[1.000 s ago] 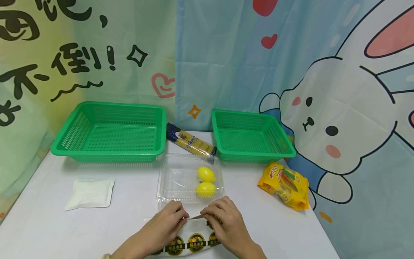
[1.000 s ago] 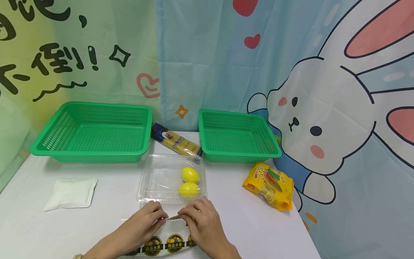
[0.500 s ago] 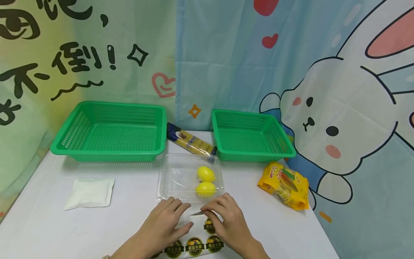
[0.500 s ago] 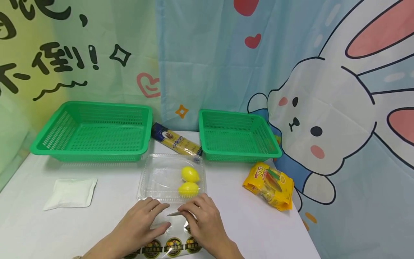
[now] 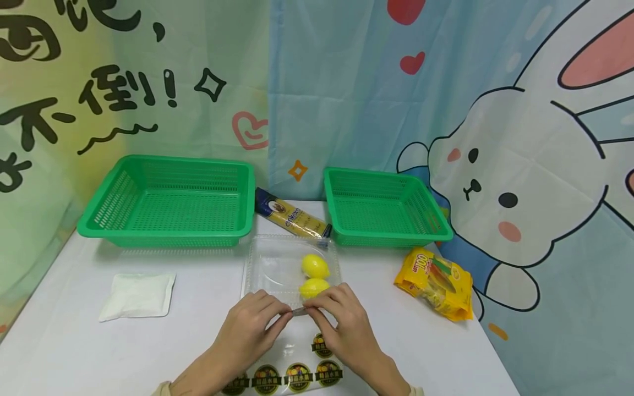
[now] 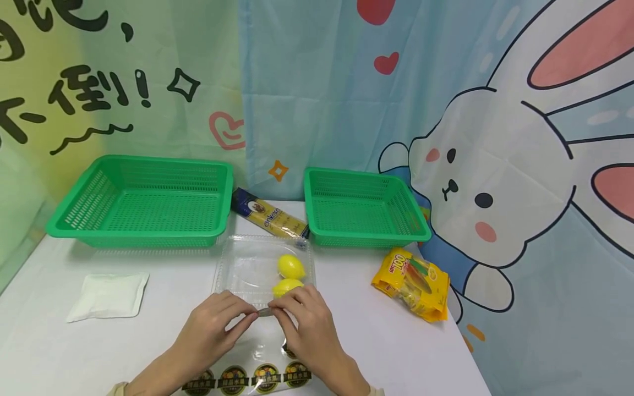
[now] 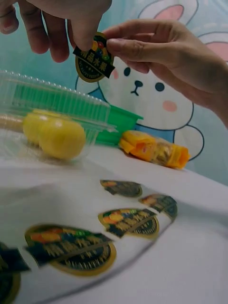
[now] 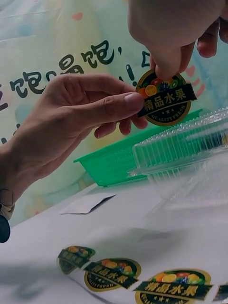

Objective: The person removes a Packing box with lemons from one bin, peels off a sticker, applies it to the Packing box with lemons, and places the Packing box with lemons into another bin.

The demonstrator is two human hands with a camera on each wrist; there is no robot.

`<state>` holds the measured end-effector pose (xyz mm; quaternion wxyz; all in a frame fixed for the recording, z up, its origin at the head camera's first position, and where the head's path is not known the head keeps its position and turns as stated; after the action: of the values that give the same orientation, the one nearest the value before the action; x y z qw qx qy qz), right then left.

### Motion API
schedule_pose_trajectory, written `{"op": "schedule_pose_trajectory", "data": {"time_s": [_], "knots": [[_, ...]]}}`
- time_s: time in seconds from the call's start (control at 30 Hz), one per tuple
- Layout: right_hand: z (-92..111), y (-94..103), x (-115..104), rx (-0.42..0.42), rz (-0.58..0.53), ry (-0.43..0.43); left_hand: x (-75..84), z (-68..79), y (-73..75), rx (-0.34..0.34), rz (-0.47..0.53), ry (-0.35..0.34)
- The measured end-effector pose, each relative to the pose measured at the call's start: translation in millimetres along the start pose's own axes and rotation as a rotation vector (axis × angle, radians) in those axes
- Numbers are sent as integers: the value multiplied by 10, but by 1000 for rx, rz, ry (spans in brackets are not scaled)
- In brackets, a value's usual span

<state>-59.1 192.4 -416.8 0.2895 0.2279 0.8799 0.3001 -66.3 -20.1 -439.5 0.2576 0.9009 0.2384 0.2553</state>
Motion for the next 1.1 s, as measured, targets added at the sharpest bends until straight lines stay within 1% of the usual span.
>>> {"op": "schedule_pose_trajectory", "data": {"time_s": [0.13,0.23,0.43,0.5,0.6,0.7,0.77,0.83,0.9,1.0,1.1], "knots": [[-37,-9,16,-31,-21,-88,-39,-70,38,4,5,25],[-54,-8,28,-44,-48,-147,-62,-129,79,-7,13,60],[-95,-36,70,-7,-85,-184,-98,-203,122,-33,51,151],[-127,-42,85,5,-102,-211,-106,-225,119,-43,69,183],[-179,-47,118,9,-128,-268,-119,-260,101,-69,127,255],[-234,-55,156,-4,-157,-329,-149,-287,66,-91,188,357],[-269,-70,186,-12,-177,-367,-177,-304,36,-94,219,416],[-307,-91,215,-12,-201,-402,-209,-321,3,-88,235,459],[-343,-118,246,-6,-223,-435,-241,-338,-28,-78,247,487],[-388,-165,300,3,-253,-476,-286,-366,-66,-65,253,510],[-423,-204,349,-3,-256,-509,-323,-395,-93,-58,251,529]]}}
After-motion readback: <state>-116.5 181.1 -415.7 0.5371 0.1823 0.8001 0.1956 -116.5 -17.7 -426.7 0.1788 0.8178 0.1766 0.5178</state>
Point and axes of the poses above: each hand's wrist, its own z-axis away from the middle knuckle, its own y-axis out of the back of the hand, x = y × z, the point moved 1 cm from there along -z, towards the middle knuckle, and after that the axes turned 2 degrees about y, right-handed, at the moved point
